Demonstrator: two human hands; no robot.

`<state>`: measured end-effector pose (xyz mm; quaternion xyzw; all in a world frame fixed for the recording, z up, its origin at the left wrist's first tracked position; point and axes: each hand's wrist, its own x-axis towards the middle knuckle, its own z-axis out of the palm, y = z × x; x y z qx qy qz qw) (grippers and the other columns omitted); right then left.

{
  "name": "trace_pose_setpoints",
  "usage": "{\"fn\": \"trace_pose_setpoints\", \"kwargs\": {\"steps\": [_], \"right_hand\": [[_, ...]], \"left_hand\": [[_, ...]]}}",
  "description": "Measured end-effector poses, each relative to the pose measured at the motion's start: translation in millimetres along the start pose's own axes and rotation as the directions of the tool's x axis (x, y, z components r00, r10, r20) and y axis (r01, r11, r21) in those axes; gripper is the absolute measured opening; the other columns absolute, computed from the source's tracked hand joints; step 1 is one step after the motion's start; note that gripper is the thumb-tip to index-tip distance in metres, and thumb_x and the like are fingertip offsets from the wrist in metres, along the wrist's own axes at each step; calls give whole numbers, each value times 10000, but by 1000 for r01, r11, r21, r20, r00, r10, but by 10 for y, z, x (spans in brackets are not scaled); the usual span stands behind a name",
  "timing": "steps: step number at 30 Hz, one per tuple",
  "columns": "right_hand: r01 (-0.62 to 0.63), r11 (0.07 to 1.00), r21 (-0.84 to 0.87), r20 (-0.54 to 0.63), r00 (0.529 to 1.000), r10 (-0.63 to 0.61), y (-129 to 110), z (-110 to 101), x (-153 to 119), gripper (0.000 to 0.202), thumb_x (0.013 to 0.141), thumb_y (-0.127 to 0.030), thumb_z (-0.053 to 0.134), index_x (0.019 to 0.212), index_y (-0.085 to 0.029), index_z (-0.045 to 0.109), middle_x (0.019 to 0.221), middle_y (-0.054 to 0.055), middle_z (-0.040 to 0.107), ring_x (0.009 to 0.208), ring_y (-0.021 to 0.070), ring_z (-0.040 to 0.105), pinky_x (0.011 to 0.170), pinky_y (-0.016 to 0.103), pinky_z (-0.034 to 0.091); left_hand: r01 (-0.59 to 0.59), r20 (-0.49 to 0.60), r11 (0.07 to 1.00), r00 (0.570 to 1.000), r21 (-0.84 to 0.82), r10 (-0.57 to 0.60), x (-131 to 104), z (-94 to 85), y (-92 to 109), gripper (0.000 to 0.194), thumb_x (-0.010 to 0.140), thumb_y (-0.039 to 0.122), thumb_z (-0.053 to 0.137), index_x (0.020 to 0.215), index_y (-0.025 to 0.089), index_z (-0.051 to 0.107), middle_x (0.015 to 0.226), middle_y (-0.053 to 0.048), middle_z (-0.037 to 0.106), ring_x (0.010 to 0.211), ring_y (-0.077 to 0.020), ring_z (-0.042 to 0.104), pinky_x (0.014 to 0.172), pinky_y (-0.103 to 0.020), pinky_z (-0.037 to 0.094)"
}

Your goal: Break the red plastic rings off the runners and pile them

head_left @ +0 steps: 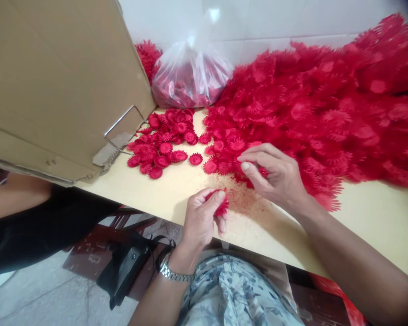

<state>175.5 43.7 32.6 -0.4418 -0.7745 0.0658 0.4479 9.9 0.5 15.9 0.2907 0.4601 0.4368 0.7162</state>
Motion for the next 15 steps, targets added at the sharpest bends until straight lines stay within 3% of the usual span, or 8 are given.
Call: {"fn": "trace_pose_setpoints", "kwargs": {"steps": [2,4,7,9,11,13,15], "right_hand": [[-43,978,206,159,987,10,-80,5,1,158,864,-263,524,799,-169,633,758,48,622,684,133,590,599,255,470],[-129,922,364,342,940,-4,-145,29,-11,183,855,-305,547,775,-158,623,696,26,598,607,111,560,534,229,435],[-224,884,410,428,903,30,-186,62,-30,173,845,-281,558,739,-151,601,639,4,566,560,97,529,506,216,413],[-236,909,343,317,940,125,-157,54,-27,160,846,-249,549,719,-158,585,612,-2,549,543,99,511,499,222,408],[-210,960,184,102,976,194,-81,20,-11,127,837,-242,554,736,-175,593,628,6,559,557,116,515,509,242,419],[-189,979,-73,-95,979,182,28,-23,4,89,831,-252,553,805,-200,620,735,42,602,645,157,557,549,280,446],[-167,940,-297,-175,977,118,136,-49,9,127,825,-267,553,909,-221,636,926,88,619,798,213,589,593,320,472]], "left_hand": [[-24,-12,999,1000,23,24,9,19,7,350,704,442,669,613,159,484,390,48,528,233,-76,427,215,-142,270],[-49,-19,998,999,43,50,23,38,13,363,702,468,666,616,156,501,379,49,521,235,-69,419,216,-135,259],[-62,-18,998,998,32,62,46,50,18,397,716,528,626,638,152,523,393,42,534,238,-68,419,221,-142,273],[-47,-7,999,999,4,47,54,42,23,440,731,571,580,629,148,521,409,30,546,244,-73,429,226,-154,296],[-19,20,999,1000,-34,19,52,24,32,444,725,576,580,666,137,544,456,13,580,280,-87,475,253,-176,363],[16,69,996,998,-85,-10,41,3,42,419,714,536,613,766,123,574,561,-19,642,367,-114,556,337,-222,473],[41,112,991,993,-131,-26,28,-12,44,374,701,447,660,854,116,575,693,-52,687,472,-133,619,447,-266,545]]}}
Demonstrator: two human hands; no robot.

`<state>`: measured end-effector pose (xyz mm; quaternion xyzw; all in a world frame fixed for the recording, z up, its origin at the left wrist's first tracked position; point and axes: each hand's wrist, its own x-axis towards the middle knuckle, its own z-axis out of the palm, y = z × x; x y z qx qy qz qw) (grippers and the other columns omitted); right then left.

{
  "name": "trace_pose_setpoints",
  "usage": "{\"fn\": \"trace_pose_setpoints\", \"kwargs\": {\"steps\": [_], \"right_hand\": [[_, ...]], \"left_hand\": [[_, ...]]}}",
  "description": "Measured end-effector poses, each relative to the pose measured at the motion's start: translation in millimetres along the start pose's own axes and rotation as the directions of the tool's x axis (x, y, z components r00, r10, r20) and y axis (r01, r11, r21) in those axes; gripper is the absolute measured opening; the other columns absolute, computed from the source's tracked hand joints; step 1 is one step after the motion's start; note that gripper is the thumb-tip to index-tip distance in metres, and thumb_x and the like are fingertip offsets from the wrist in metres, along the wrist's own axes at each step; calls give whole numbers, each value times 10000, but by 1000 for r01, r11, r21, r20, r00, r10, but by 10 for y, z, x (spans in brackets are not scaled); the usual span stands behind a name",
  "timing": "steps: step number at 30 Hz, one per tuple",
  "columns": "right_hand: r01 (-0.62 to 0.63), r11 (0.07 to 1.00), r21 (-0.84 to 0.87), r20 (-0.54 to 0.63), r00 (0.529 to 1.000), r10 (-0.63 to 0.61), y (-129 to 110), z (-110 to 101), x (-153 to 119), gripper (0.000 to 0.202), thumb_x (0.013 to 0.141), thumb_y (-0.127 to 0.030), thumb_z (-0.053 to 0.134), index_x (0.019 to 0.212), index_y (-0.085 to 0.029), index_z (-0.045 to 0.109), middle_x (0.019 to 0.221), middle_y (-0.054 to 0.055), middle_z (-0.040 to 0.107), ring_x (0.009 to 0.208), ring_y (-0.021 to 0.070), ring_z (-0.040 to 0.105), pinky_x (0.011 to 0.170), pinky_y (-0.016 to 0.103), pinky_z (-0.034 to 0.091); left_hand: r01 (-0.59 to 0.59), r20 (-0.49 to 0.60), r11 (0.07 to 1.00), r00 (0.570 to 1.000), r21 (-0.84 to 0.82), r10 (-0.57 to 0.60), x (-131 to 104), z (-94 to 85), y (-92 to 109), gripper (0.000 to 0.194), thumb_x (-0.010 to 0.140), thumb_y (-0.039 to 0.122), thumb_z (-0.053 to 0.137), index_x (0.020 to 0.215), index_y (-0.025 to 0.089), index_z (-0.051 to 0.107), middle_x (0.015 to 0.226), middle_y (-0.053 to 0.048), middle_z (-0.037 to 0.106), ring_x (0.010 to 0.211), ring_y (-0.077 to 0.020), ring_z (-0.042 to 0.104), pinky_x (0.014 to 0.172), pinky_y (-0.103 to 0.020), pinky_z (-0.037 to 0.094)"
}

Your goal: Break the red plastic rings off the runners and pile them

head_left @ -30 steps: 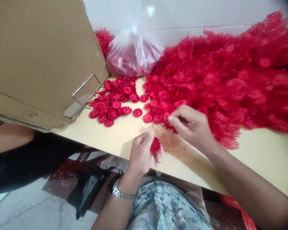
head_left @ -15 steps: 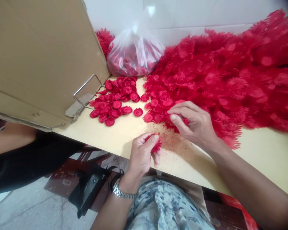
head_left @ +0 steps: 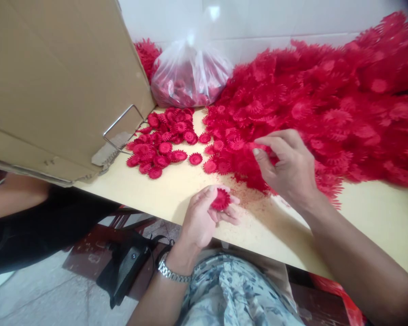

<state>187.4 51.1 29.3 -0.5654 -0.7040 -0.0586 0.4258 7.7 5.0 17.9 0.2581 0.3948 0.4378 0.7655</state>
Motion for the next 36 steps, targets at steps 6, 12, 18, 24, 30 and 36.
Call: {"fn": "trace_pose_setpoints", "kwargs": {"steps": [6,12,18,24,30,36], "right_hand": [[126,991,46,48,991,-128,27,53,-28,173,840,-234,527,979,-221,629,1064,108,600,927,218,594,702,344,513],[71,889,452,251,946,-203,-224,-28,-45,146,866,-218,505,823,-172,636,799,59,636,725,140,602,650,271,490],[-185,746,639,538,801,-263,-320,-25,-77,258,846,-365,555,701,-157,602,666,18,575,576,100,522,525,224,415],[-202,801,564,465,879,-106,-298,-14,-66,218,842,-291,550,667,-162,560,594,-10,517,533,90,472,491,216,369],[-10,983,182,122,992,-12,-88,-25,-10,158,849,-257,514,712,-199,568,685,33,560,625,155,531,556,291,421],[40,996,-75,-64,997,-45,143,40,13,177,825,-280,541,967,-207,617,1110,134,558,1044,298,516,824,458,459]], "left_hand": [[-27,-71,998,997,62,32,-6,-14,-58,277,678,341,693,679,131,512,525,6,606,325,-102,523,294,-203,439],[-20,-74,993,997,113,28,-1,-5,-73,302,696,401,671,660,153,502,424,30,571,249,-102,470,230,-173,348],[-49,-102,987,993,153,65,16,33,-53,393,663,510,680,623,154,518,376,41,538,229,-73,426,220,-141,277],[-14,-88,997,996,81,21,48,44,-58,455,704,593,591,625,150,524,409,21,561,246,-86,449,229,-167,317],[-41,-50,999,998,15,42,26,-8,-28,377,730,498,617,781,128,567,586,-21,659,369,-114,564,334,-216,474],[-48,-43,999,998,-11,48,-11,-15,-20,219,689,270,691,762,109,561,647,-23,664,453,-109,603,427,-223,535]]}}
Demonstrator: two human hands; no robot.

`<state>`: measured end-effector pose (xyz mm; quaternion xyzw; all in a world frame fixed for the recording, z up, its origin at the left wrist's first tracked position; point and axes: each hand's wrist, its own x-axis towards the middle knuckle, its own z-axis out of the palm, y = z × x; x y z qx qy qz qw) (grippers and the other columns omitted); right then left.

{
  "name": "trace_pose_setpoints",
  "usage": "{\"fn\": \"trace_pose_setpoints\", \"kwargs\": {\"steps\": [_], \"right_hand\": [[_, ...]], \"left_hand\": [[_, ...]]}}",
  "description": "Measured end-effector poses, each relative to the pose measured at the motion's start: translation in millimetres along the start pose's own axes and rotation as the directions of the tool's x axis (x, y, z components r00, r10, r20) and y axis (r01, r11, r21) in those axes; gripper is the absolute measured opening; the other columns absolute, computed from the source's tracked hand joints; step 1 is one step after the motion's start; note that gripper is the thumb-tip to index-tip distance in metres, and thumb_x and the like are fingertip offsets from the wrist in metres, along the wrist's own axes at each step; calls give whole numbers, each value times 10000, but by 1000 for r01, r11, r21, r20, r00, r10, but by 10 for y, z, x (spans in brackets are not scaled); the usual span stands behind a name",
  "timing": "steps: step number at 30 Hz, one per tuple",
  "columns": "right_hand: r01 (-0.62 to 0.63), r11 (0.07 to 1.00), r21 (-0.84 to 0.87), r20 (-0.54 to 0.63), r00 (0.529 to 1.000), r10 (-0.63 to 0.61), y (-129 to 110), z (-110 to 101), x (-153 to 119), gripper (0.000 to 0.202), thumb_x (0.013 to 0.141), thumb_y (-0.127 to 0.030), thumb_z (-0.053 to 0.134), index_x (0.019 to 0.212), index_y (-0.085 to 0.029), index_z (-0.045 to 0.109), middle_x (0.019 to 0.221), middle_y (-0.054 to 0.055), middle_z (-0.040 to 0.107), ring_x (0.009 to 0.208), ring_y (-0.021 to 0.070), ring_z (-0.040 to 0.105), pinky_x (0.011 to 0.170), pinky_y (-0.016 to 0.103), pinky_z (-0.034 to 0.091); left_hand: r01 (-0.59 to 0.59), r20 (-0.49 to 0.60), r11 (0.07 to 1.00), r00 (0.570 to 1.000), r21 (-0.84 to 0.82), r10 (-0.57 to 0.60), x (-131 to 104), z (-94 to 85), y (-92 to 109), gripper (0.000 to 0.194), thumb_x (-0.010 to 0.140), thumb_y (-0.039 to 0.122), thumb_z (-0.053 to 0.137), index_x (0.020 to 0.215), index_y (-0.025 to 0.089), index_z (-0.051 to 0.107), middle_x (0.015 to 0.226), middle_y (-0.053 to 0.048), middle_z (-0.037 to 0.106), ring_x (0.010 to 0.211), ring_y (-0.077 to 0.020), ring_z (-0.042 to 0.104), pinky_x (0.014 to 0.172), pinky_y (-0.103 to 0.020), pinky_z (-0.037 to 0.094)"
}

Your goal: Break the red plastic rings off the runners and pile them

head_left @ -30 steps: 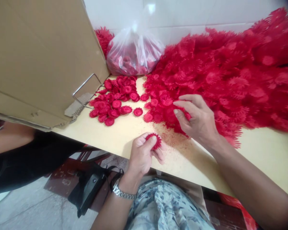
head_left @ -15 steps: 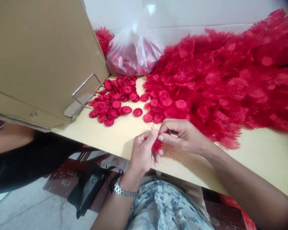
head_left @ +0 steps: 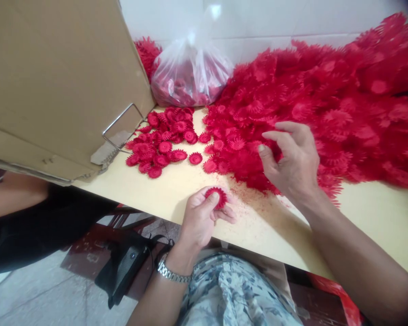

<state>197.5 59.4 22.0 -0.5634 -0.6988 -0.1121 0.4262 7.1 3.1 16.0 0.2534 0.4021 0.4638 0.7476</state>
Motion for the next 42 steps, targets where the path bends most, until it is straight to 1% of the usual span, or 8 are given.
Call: {"fn": "trace_pose_setpoints", "kwargs": {"steps": [7,15,18,24,28,32,38,42], "right_hand": [[143,911,386,155,964,-217,-296,-59,-46,97,836,-189,535,811,-183,628,818,70,631,769,171,599,693,309,496],[-284,654,701,568,778,-270,-481,-73,-117,183,848,-287,560,760,-136,619,666,20,568,578,95,531,535,218,411],[-298,646,703,552,801,-232,-480,-65,-115,180,856,-233,531,723,-137,605,643,13,554,568,91,519,533,216,401],[-196,801,565,385,922,-45,-401,-97,-59,156,844,-197,521,693,-172,555,614,0,535,554,106,496,525,239,387],[-79,970,231,124,991,52,-202,-91,-1,98,838,-215,529,769,-191,596,721,44,572,658,160,545,580,291,432],[10,1000,3,44,999,-10,-44,-28,4,162,815,-242,558,960,-205,623,1016,116,580,904,244,571,646,347,488],[175,966,191,66,980,-190,-182,19,-54,148,822,-178,543,942,-205,626,1028,110,595,926,215,587,751,354,514],[127,904,409,159,965,-208,-344,-42,-68,112,846,-177,517,847,-186,628,870,76,624,807,171,605,700,304,504]], "left_hand": [[1,-31,997,1000,75,2,5,-5,-35,258,718,344,661,661,140,513,461,14,599,276,-107,497,248,-191,400],[-47,-41,993,998,106,51,40,30,-76,347,696,462,673,643,148,534,395,31,567,237,-84,449,216,-146,322],[-59,-18,995,998,79,61,39,42,-95,369,729,505,624,668,150,544,410,22,581,242,-89,456,217,-156,334],[-60,-3,997,998,48,61,13,11,-79,331,771,413,613,624,133,518,459,4,606,280,-90,489,246,-168,389],[-43,19,999,999,20,43,-11,-4,-35,236,769,339,626,737,114,560,592,-25,667,382,-102,572,346,-198,491],[-28,22,1000,999,-1,28,-9,-8,-36,186,720,255,666,751,105,562,646,-27,674,422,-101,595,388,-204,519],[-15,-35,998,999,62,18,-1,-31,-71,237,741,303,635,641,136,501,475,18,598,271,-100,495,241,-177,384],[-2,-29,996,1000,88,4,-21,-22,-56,290,735,357,645,612,149,485,413,32,565,235,-86,454,218,-145,314]]}}
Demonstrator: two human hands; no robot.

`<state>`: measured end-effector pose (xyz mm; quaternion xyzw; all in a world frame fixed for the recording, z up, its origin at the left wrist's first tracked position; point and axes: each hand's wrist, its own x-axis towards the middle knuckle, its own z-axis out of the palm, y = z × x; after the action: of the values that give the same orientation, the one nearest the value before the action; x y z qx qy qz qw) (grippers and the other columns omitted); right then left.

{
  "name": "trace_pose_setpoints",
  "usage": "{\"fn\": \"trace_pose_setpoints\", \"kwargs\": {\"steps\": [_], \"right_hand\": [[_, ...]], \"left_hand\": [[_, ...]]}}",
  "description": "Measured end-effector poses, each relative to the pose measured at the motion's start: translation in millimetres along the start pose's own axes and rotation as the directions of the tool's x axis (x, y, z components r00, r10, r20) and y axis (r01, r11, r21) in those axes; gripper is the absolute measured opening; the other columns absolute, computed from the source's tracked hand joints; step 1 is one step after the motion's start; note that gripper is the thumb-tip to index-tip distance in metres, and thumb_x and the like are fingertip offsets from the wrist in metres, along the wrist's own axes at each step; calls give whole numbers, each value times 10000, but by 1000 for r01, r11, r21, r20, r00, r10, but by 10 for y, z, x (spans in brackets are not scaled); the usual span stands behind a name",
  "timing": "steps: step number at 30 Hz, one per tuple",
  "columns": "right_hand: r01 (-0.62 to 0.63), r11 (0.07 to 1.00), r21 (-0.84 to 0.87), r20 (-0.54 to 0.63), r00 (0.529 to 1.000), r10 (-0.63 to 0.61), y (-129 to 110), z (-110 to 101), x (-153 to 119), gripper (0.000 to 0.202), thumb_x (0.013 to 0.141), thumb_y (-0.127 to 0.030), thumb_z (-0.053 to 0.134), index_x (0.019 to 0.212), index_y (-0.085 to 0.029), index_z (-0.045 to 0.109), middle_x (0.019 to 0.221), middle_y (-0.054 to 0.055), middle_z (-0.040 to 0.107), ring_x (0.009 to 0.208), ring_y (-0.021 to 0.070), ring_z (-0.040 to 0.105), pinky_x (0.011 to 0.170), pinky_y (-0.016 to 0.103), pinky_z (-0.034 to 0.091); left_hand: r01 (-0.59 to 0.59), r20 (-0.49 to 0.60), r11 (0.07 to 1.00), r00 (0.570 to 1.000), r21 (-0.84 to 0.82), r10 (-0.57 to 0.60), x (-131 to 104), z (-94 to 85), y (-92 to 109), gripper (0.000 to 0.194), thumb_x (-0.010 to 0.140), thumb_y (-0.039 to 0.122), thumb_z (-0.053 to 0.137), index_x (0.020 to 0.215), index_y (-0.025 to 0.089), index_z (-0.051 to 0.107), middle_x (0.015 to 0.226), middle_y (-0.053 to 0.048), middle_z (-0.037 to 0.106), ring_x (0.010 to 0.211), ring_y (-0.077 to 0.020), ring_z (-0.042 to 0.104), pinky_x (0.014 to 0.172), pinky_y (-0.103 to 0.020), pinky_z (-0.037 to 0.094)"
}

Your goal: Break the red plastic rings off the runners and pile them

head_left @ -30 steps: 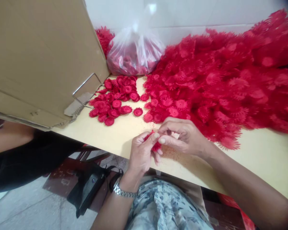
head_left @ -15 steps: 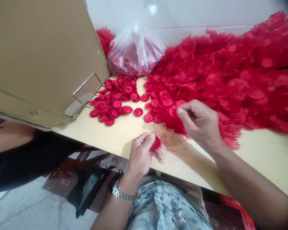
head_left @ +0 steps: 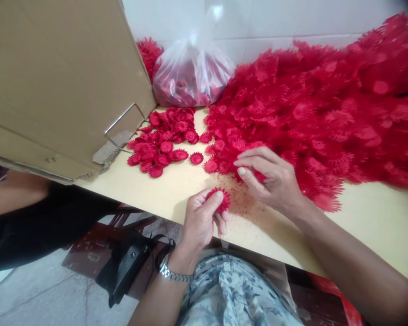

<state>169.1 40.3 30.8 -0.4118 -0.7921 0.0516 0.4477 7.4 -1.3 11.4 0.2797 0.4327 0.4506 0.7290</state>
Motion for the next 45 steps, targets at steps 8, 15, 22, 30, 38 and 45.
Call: {"fn": "trace_pose_setpoints", "kwargs": {"steps": [8,15,22,30,38,45], "right_hand": [[-209,889,408,361,931,53,-117,13,-3,195,809,-327,617,728,-150,596,681,12,565,583,87,514,526,210,399],[-298,868,397,472,877,85,-116,36,-11,115,818,-163,543,709,-146,573,653,-15,527,555,65,473,508,185,358],[-233,909,346,383,919,90,-94,17,-10,117,829,-159,519,739,-141,592,654,-5,539,541,69,477,496,189,351],[-191,911,366,417,909,23,-111,41,-29,173,809,-305,627,756,-147,582,715,6,548,619,84,517,554,196,398],[-275,873,403,380,918,113,-89,47,-27,127,845,-165,508,725,-150,544,677,-1,509,594,91,478,541,219,369],[-364,793,488,204,931,302,-12,76,-63,150,864,-261,492,734,-185,494,606,-31,449,523,92,424,478,223,350]], "left_hand": [[-31,-34,996,999,85,34,14,23,1,365,700,478,665,610,147,539,355,49,519,213,-53,391,211,-120,258],[-48,-26,993,998,104,51,7,0,-36,434,712,560,609,607,149,520,383,33,538,240,-56,419,222,-121,266],[-94,30,982,995,163,90,-8,-8,-33,353,752,482,610,672,143,549,477,20,585,313,-77,499,287,-158,395],[-133,-33,978,990,163,140,14,10,-52,377,761,481,603,606,147,520,450,40,546,287,-69,477,260,-147,351],[-208,38,962,978,179,204,-10,12,-97,329,848,459,490,741,153,547,575,4,628,389,-93,567,365,-177,434],[-191,-5,962,981,195,195,-50,-27,-93,306,818,430,549,680,159,516,544,21,602,376,-87,545,359,-179,425]]}}
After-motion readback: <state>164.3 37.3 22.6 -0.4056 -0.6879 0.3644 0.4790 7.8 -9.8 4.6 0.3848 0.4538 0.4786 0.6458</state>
